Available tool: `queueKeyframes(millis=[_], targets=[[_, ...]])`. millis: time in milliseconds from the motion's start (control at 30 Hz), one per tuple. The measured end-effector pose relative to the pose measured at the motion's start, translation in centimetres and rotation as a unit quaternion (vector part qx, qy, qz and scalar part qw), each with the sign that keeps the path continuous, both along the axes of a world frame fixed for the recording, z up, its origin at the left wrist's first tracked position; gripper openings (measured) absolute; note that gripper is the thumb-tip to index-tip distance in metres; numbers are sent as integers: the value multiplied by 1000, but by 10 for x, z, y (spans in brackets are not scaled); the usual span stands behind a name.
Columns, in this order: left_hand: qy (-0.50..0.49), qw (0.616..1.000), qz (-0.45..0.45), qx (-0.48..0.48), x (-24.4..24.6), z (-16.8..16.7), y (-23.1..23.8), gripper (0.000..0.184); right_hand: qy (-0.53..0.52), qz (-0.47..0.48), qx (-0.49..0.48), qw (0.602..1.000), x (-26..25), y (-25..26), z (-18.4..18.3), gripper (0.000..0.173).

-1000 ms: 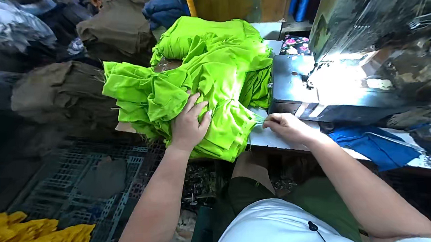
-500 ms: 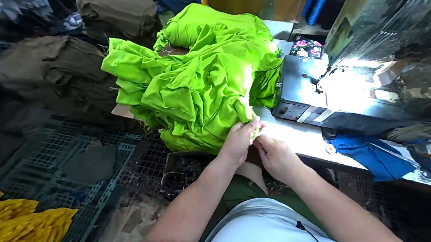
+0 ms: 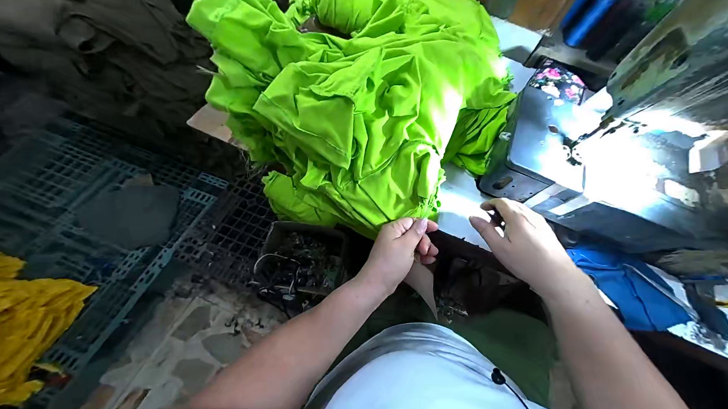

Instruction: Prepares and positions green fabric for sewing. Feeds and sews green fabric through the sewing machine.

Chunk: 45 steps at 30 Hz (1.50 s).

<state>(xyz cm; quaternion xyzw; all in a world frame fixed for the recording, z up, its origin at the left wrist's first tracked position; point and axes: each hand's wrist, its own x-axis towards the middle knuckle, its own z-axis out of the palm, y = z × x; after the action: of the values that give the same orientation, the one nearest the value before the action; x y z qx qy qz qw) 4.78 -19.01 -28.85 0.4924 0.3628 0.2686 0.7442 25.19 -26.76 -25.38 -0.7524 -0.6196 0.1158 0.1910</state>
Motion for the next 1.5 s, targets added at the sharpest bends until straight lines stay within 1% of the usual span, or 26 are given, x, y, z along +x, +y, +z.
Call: queueKeyframes(millis=[33, 100, 200, 267, 333, 400, 500, 567, 633, 700, 767, 867, 967, 1000, 1067, 1133, 1167, 1200, 1233, 1267, 1300, 1367, 1400, 1433, 1467, 1500], targets=[[-5, 1000, -3, 7, 0, 0, -1, 30, -9, 26, -2, 1000, 2, 4, 3, 42], [-18, 1000, -11, 8, 0, 3, 0, 30, -63, 124, 120, 983, 1, 16, -7, 33], [-39, 999, -12, -16, 1, 6, -1, 30, -148, 244, 268, 920, -1, 39, -29, 24], [-51, 998, -17, -37, 2, 9, -1, 29, -164, 281, 327, 887, -4, 50, -38, 22], [-58, 997, -19, -55, 3, 11, -2, 28, -160, 305, 361, 867, -7, 56, -45, 21], [-62, 996, -23, -64, 4, 12, -3, 29, -149, 321, 372, 858, -8, 60, -50, 20], [-70, 995, -46, -48, 2, 9, -5, 28, -135, 326, 353, 866, -6, 59, -51, 19], [-74, 995, -61, -32, 0, 6, -6, 28, -125, 308, 337, 881, -2, 53, -53, 18], [-70, 995, -70, -18, -3, 6, -5, 27, -117, 268, 358, 887, 5, 47, -55, 17], [-64, 995, -80, -9, -3, 6, -4, 27, -128, 251, 393, 875, 5, 43, -52, 17], [-57, 994, -90, -1, -2, 6, -4, 27, -152, 266, 402, 863, 1, 44, -49, 19], [-48, 992, -113, 41, 3, 7, -6, 28, -185, 314, 370, 855, 0, 50, -43, 25], [-34, 985, -124, 114, -7, -3, -17, 32, -156, 312, 328, 878, -5, 47, -40, 21], [-11, 981, -140, 131, -14, -9, -22, 33, -131, 287, 327, 891, -5, 43, -41, 19], [108, 957, -198, 181, -35, -21, -23, 36, -92, 235, 336, 908, 0, 27, -42, 18], [281, 904, -233, 220, -62, -38, -10, 40, -68, 198, 349, 913, 7, 7, -44, 20], [361, 875, -241, 217, -76, -51, 3, 41, -55, 186, 350, 916, 11, -2, -46, 21], [423, 849, -236, 212, -91, -69, 17, 40, -42, 173, 347, 921, 13, -11, -48, 23], [459, 837, -216, 202, -108, -91, 33, 39, -26, 159, 340, 926, 16, -18, -51, 25], [471, 847, -173, 176, -124, -114, 49, 40, -8, 148, 327, 933, 19, -24, -53, 28], [469, 859, -132, 158, -139, -137, 64, 49, 12, 139, 310, 940, 23, -28, -56, 33], [460, 872, -88, 144, -164, -161, 89, 81, 40, 129, 281, 950, 29, -35, -59, 45], [461, 872, -85, 140, -171, -158, 100, 85, 46, 124, 268, 954, 32, -37, -60, 52], [470, 867, -84, 144, -175, -146, 110, 77, 49, 117, 258, 958, 35, -40, -60, 56], [493, 852, -86, 154, -178, -130, 115, 62, 51, 107, 254, 960, 37, -44, -59, 54], [527, 829, -88, 168, -179, -109, 116, 48, 54, 95, 255, 961, 38, -47, -57, 46]])
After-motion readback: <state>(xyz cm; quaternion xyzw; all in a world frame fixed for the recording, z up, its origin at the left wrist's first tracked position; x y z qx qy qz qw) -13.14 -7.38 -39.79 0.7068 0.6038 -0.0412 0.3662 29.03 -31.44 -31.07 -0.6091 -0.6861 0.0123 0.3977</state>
